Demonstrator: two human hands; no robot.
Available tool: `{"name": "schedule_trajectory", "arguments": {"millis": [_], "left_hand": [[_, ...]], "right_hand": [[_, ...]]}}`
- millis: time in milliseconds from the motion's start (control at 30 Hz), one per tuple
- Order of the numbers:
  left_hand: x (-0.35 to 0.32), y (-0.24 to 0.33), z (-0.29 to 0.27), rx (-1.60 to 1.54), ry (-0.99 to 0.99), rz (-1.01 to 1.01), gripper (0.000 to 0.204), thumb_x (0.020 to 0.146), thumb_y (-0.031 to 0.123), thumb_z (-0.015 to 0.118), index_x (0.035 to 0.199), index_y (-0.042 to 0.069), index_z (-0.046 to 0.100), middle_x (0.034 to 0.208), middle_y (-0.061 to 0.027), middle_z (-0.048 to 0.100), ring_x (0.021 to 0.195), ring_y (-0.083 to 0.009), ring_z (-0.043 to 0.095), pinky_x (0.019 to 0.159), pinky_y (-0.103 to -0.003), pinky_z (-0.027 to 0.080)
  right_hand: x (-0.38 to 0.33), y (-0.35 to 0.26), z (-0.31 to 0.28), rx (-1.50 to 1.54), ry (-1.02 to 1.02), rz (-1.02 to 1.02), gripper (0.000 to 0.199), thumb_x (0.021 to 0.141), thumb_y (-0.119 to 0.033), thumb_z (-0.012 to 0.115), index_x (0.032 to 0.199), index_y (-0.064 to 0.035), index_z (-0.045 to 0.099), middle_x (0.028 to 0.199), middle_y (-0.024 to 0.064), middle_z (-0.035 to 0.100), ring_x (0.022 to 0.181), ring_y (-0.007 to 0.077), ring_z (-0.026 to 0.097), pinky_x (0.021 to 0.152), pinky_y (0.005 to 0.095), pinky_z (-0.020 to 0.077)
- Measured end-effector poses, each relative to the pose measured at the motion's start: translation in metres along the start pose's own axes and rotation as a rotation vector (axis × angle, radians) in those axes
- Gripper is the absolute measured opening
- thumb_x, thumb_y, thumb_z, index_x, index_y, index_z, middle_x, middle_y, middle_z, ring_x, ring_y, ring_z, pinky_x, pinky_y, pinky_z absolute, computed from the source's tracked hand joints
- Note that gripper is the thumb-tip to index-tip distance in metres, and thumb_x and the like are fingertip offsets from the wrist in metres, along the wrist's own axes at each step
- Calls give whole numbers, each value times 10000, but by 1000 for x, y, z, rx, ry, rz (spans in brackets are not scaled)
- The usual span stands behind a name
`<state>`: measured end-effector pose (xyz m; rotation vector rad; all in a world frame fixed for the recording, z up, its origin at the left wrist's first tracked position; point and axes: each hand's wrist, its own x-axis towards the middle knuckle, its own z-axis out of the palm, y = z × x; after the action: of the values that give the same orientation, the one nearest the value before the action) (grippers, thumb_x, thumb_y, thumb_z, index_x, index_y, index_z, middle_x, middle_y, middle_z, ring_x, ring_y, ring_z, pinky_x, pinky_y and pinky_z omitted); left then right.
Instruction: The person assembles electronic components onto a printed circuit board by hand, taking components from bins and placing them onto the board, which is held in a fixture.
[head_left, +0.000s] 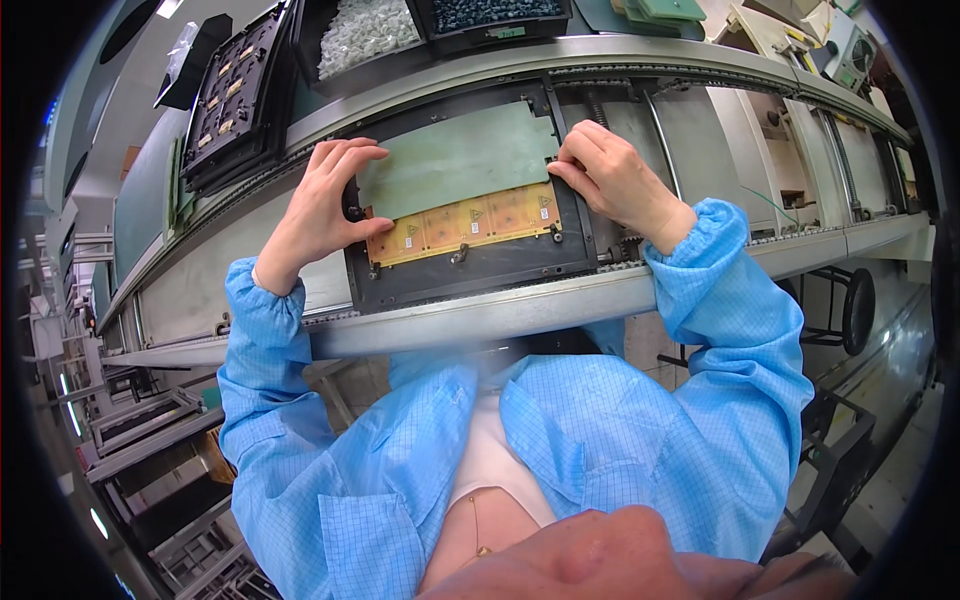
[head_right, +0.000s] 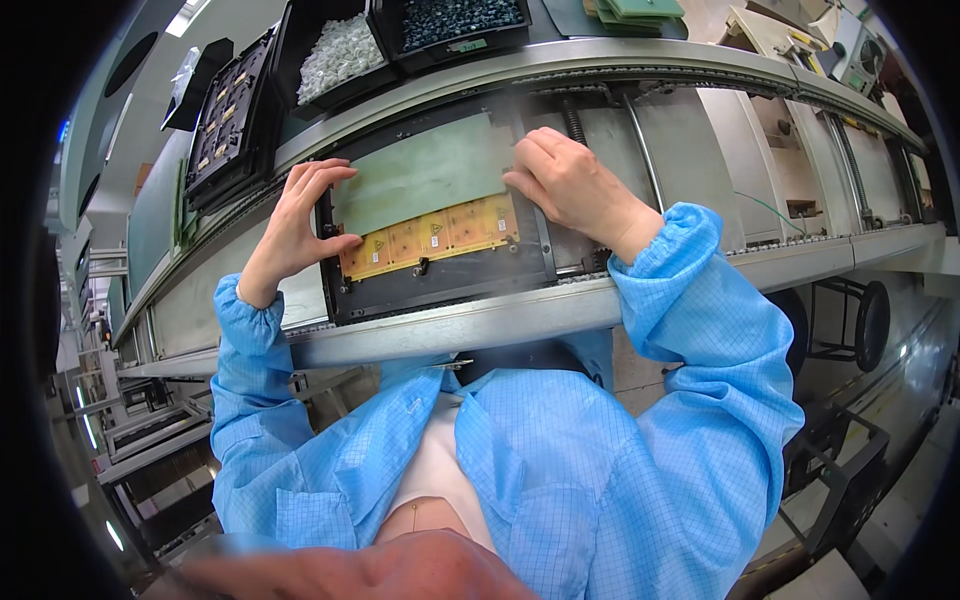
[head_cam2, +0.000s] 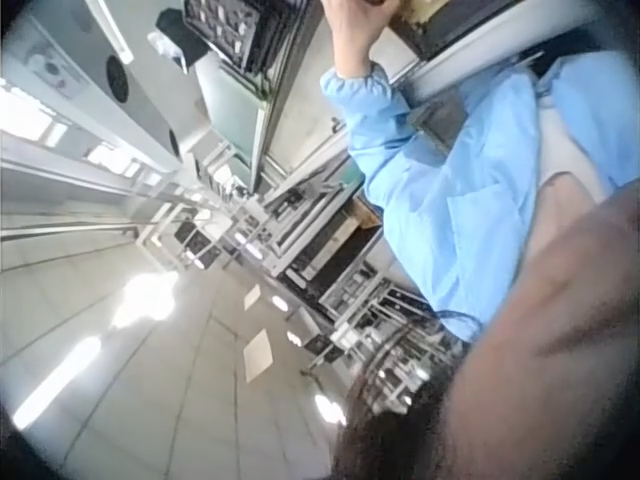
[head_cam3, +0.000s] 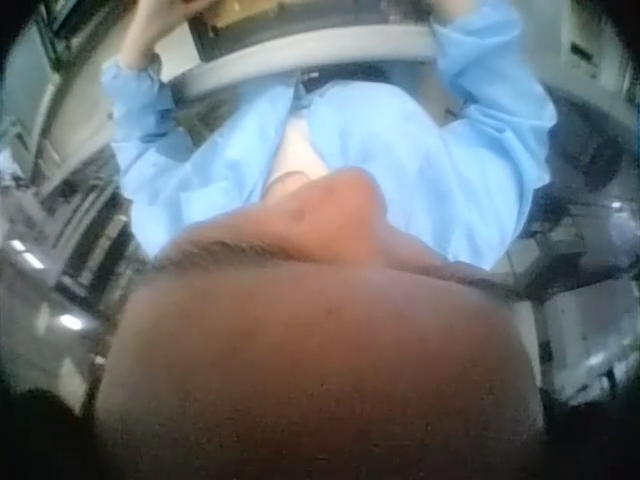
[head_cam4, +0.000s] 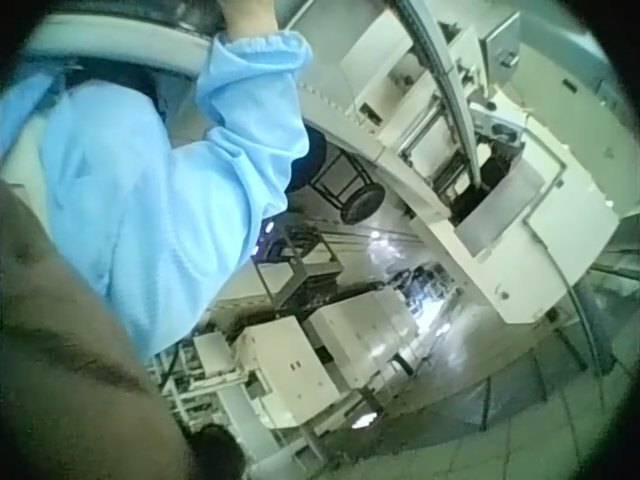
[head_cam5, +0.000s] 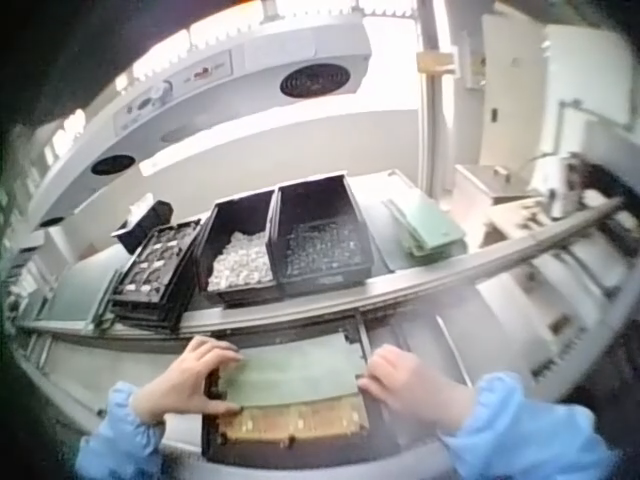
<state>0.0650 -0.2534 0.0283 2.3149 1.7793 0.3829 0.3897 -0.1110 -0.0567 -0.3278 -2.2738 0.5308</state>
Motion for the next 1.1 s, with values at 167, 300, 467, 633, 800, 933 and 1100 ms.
{"name": "schedule_trajectory", "arguments": {"millis": [167, 300, 467, 633, 800, 933, 1100], "left_hand": [[-3, -5, 4, -11, 5, -4, 718, 621, 183, 862, 1269, 95, 566, 1334, -114, 548, 1245, -342, 467, 1056, -442, 432], [-4, -6, 13, -33, 15, 27, 745, 640, 242, 874, 1305, 118, 562, 1362, -102, 534, 1269, -344, 461, 1066, -444, 431], [-12, -13, 25, -111, 51, 3, 782, 647, 330, 881, 1331, 130, 557, 1399, -85, 522, 1332, -331, 430, 1098, -451, 404], [-9, -16, 29, -13, 52, 37, 788, 649, 300, 885, 1346, 133, 558, 1437, -71, 517, 1348, -314, 424, 1126, -451, 377], [-4, -14, 35, -35, 65, 29, 766, 639, 256, 882, 1325, 120, 570, 1415, -77, 541, 1329, -315, 441, 1125, -446, 379], [-1, -14, 36, -69, 95, 30, 741, 628, 212, 874, 1298, 89, 583, 1390, -90, 564, 1317, -313, 453, 1124, -439, 381], [-1, -15, 36, -116, 126, 24, 714, 620, 230, 873, 1268, 109, 599, 1355, -78, 585, 1291, -317, 476, 1107, -443, 389]], "right_hand": [[0, -5, -5, 64, -54, 150, 184, 884, -69, 712, 837, 10, 553, 811, 127, 556, 685, 272, 558, 621, 350, 475], [-6, -1, -16, 125, -67, 259, 150, 927, -127, 681, 891, 11, 635, 793, 107, 593, 671, 201, 551, 604, 309, 455], [-4, -7, -23, 54, 21, 370, 167, 950, -157, 657, 913, 6, 652, 810, 99, 614, 683, 209, 571, 601, 319, 453], [-4, 4, -11, -141, 63, 383, 147, 950, -143, 646, 979, -12, 707, 866, 103, 629, 714, 227, 608, 622, 327, 463], [-3, 3, -7, -163, 37, 504, 171, 947, -141, 639, 1007, -10, 730, 836, 97, 639, 706, 224, 609, 645, 323, 471], [-3, 9, -5, 238, 70, 833, 250, 964, -177, 641, 1099, 16, 724, 766, 6, 627, 653, 117, 526, 613, 291, 441], [0, 6, -13, 608, 78, 1099, 289, 980, -205, 637, 1158, 12, 706, 746, -50, 561, 645, 45, 431, 586, 226, 381]]}}
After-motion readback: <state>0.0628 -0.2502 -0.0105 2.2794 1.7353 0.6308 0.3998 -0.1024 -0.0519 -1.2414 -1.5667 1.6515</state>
